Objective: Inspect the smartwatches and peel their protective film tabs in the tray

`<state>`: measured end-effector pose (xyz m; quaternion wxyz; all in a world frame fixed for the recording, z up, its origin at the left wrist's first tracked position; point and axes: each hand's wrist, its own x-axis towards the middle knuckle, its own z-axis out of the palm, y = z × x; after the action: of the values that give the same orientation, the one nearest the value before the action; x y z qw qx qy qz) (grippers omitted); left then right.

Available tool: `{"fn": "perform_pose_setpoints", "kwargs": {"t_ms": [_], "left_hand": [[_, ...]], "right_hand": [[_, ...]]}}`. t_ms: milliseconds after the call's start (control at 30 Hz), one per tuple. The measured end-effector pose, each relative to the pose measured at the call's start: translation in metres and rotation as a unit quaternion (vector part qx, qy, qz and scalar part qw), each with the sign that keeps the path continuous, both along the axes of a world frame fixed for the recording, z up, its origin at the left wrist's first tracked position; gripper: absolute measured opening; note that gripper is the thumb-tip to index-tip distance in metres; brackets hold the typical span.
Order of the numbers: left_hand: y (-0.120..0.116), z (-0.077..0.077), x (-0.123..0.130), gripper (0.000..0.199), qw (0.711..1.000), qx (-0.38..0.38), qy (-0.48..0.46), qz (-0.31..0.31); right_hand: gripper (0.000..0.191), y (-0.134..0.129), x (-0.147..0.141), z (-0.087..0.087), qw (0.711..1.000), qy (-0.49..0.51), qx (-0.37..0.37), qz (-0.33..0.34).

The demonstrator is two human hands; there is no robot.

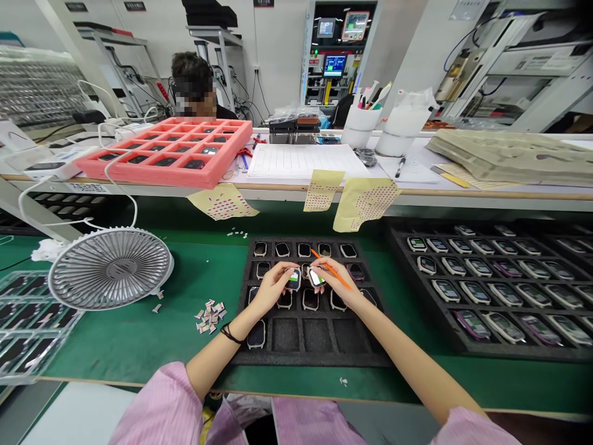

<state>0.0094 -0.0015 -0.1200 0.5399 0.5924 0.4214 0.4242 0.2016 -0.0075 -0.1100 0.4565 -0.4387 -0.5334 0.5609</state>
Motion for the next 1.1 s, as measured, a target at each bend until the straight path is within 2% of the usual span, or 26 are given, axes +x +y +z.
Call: {"fn": "perform_pose_setpoints", "kwargs": {"t_ms": [400,567,800,1100], "left_hand": [[0.002,-0.005,-0.001,0.041,1.0,0.012,-0.025,-0.011],[0.001,-0.003,-0.002,0.037,1.0,0.011,-0.021,-0.011],[0.002,0.001,-0.001,0.037,1.0,0.021,-0.019,0.012],[0.002,0.0,-0.001,0.038,0.999,0.016,-0.026,0.022]], "right_hand": [[0.042,0.005,0.003,-0.013,0.997,0.02,0.038,0.062],[0.033,0.003,0.003,-0.006,0.998,0.015,0.034,0.053],[0.022,0.001,0.002,-0.001,1.0,0.003,0.014,-0.01],[0.029,0.003,0.002,-0.006,0.999,0.021,0.025,0.037]]}}
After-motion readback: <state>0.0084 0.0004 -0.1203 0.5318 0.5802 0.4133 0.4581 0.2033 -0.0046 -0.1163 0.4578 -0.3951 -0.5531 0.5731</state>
